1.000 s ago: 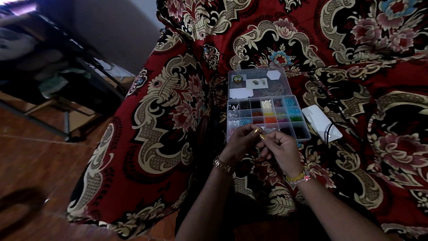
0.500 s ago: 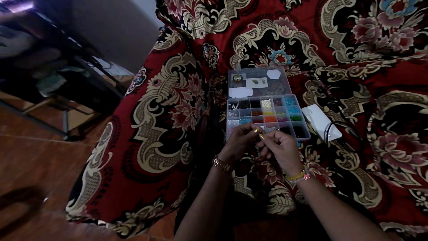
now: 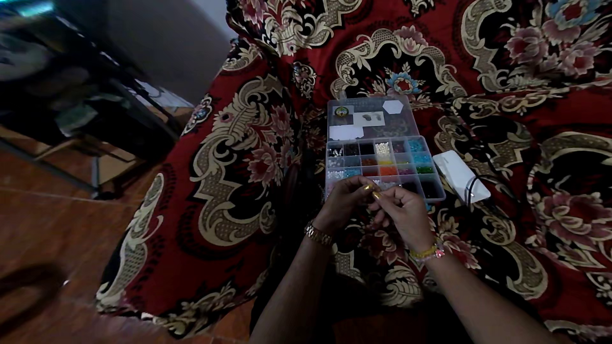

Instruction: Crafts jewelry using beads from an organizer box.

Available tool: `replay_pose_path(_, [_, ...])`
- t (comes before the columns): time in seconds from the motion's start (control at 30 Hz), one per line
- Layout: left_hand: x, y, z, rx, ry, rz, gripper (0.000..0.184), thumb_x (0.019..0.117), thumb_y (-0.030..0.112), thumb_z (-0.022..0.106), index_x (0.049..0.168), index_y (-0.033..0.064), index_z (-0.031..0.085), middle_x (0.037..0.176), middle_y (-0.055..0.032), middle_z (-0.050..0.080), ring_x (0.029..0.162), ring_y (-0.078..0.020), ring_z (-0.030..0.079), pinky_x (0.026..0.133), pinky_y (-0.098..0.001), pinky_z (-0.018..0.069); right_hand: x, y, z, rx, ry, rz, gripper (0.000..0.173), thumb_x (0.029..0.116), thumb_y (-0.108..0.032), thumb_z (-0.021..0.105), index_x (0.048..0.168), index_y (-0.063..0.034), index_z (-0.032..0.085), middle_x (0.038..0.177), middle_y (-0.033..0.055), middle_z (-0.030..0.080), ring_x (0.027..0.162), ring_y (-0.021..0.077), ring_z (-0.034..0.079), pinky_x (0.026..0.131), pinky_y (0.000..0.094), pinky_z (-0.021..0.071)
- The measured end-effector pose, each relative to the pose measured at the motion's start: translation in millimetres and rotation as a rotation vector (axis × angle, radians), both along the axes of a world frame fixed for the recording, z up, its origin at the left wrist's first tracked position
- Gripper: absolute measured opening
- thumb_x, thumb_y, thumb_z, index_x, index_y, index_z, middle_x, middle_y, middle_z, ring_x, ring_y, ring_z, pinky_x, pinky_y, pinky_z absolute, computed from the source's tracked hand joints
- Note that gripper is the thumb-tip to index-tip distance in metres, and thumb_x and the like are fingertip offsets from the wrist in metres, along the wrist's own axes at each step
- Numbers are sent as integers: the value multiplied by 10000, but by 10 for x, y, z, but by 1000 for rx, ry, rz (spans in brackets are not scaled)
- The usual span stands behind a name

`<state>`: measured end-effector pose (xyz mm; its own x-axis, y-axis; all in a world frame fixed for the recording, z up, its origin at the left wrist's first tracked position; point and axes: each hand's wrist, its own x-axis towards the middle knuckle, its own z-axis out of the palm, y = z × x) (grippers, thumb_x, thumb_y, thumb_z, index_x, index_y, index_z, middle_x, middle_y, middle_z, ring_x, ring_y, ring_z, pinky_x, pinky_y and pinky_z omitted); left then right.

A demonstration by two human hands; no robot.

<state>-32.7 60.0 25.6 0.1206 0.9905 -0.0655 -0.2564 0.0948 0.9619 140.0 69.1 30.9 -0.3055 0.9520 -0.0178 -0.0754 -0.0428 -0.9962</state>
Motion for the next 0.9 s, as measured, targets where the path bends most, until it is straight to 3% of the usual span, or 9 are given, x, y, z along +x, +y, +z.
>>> replay_pose_path(0.47, [-17, -12, 48, 15, 65, 7, 133, 1005, 13, 555, 1009, 30, 686, 914, 9, 718, 834, -76, 688, 818, -272, 585, -16, 8, -13, 21, -4, 7, 102, 978, -66, 650, 926, 3, 704, 769, 36, 755, 526, 78, 663, 462, 210, 547])
replay_pose_path(0.6, [-28, -6, 23, 46, 103, 12, 99, 974, 10, 609, 1002, 23, 703, 910, 8, 715, 848, -72, 683, 828, -272, 581, -23, 1, 2, 21, -48, -3, 118, 995, -59, 620, 957, 10, 709, 781, 36, 757, 530, 77, 664, 478, 219, 559])
replay_pose_path(0.9, [23, 22, -50, 172, 71, 69, 124, 968, 6, 600, 1010, -45, 705, 994, -60, 725, 892, -112, 693, 843, -317, 591, -7, 17, -45, 93, -89, -22, 145, 1004, -88, 590, 1007, 2, 703, 776, 4, 751, 533, 60, 660, 466, 209, 554])
